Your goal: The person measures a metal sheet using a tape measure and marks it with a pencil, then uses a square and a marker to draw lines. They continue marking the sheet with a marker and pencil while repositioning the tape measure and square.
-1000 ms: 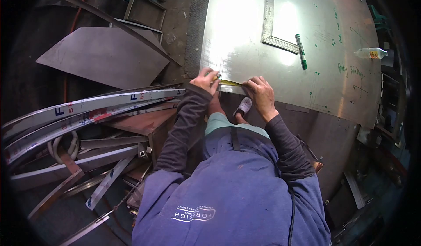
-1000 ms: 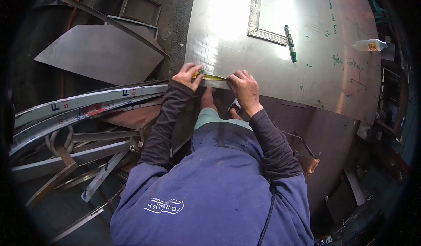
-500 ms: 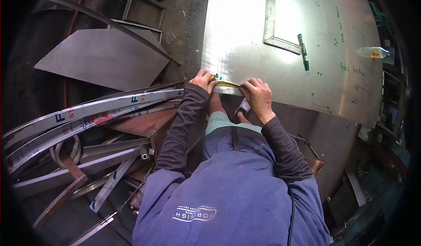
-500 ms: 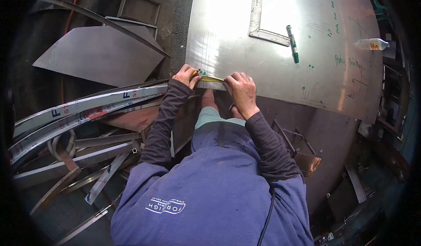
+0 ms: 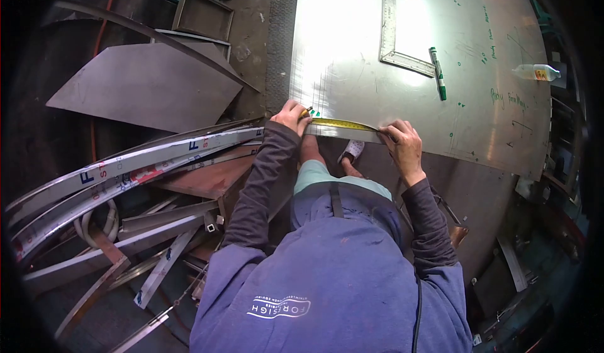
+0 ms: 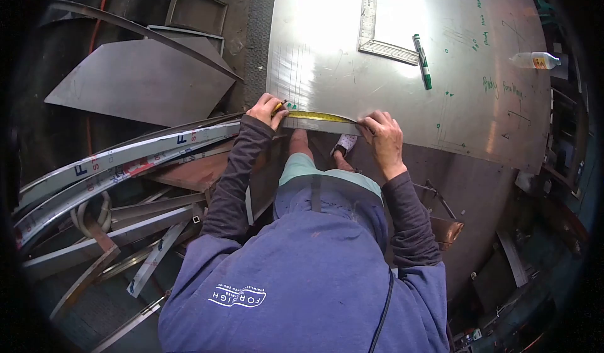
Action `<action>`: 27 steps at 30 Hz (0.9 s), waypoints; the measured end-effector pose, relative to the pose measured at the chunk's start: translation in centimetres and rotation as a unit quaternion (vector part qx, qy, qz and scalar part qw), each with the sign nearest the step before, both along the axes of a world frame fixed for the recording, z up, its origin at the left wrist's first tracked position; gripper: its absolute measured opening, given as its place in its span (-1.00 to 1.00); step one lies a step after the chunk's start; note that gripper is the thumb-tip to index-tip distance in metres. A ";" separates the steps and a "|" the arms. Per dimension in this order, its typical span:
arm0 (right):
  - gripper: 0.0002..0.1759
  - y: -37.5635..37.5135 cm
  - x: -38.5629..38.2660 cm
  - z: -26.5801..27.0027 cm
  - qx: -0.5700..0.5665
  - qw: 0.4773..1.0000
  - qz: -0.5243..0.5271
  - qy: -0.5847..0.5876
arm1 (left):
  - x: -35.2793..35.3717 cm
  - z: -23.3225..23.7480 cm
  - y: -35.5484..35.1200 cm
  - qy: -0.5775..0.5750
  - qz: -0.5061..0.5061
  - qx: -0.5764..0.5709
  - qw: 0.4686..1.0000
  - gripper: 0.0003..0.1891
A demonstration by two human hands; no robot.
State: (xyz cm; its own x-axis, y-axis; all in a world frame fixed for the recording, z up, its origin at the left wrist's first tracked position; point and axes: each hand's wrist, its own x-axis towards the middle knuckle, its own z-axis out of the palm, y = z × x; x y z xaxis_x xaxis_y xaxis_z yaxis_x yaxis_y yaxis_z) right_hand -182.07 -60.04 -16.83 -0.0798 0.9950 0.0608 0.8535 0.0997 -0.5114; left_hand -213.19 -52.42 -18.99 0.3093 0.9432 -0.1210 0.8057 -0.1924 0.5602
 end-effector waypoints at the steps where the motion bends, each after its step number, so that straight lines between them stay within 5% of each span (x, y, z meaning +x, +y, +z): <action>1: -0.88 0.0 0.0 -0.1 -0.001 1.000 -0.002 0.001 | -0.1 0.0 0.0 -0.005 0.001 0.000 1.000 -0.75; 27: -0.81 0.5 0.0 0.7 -0.016 0.999 0.017 0.028 | -0.2 -0.8 -1.4 -0.062 -0.036 0.136 0.988 -0.82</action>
State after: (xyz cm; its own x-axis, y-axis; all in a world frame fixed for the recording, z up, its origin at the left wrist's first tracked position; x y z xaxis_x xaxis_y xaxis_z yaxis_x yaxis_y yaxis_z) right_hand -182.08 -59.55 -16.17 -0.1116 0.9932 0.0335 0.8202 0.1111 -0.5612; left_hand -213.41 -53.84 -19.81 0.3734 0.9105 0.1775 0.7131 -0.4042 0.5728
